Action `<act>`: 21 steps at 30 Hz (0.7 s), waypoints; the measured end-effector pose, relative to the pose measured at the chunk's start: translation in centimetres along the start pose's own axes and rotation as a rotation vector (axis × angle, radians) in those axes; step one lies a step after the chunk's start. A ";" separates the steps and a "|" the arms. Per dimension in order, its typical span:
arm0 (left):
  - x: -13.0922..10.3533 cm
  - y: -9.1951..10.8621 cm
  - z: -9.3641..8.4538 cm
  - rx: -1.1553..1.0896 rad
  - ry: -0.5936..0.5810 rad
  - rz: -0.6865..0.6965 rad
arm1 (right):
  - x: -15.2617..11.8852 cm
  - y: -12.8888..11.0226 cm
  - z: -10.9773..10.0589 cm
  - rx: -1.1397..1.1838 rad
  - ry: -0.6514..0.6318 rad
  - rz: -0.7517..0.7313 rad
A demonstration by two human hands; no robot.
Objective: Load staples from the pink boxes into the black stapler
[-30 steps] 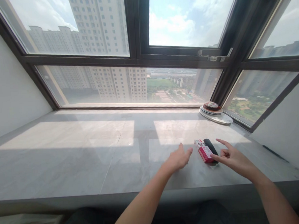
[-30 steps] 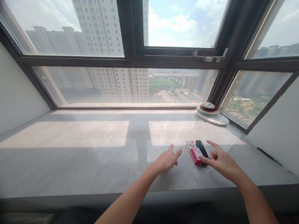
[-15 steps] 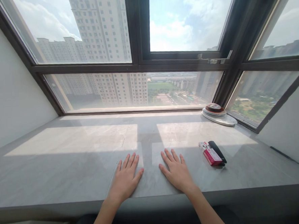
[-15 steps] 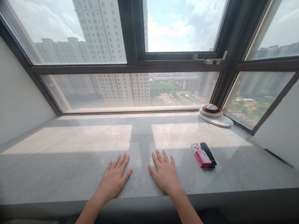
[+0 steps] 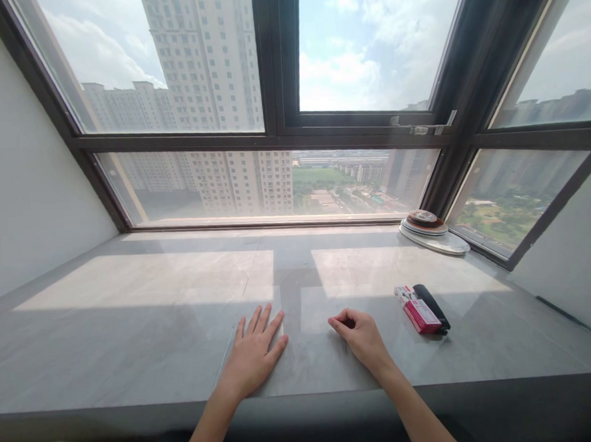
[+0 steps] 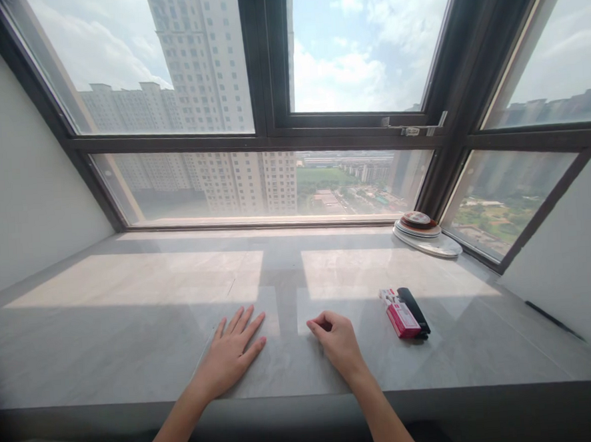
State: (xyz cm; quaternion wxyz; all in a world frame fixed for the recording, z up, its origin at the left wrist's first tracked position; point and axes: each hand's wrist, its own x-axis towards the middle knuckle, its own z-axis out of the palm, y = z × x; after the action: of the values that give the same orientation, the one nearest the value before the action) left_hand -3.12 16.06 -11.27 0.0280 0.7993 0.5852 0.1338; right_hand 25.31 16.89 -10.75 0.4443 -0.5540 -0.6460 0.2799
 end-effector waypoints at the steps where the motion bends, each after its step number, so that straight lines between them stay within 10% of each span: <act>1: 0.0 0.0 0.0 -0.001 -0.001 -0.002 | 0.1 0.1 0.1 0.009 0.009 0.007; 21: -0.1 0.2 -0.4 -0.014 0.006 -0.007 | -0.1 0.0 0.0 -0.003 0.028 -0.012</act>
State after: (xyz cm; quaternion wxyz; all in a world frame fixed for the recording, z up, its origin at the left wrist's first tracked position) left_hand -3.05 15.86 -10.90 0.0324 0.7967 0.5870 0.1400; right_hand 25.30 16.77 -10.77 0.4539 -0.5547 -0.6435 0.2685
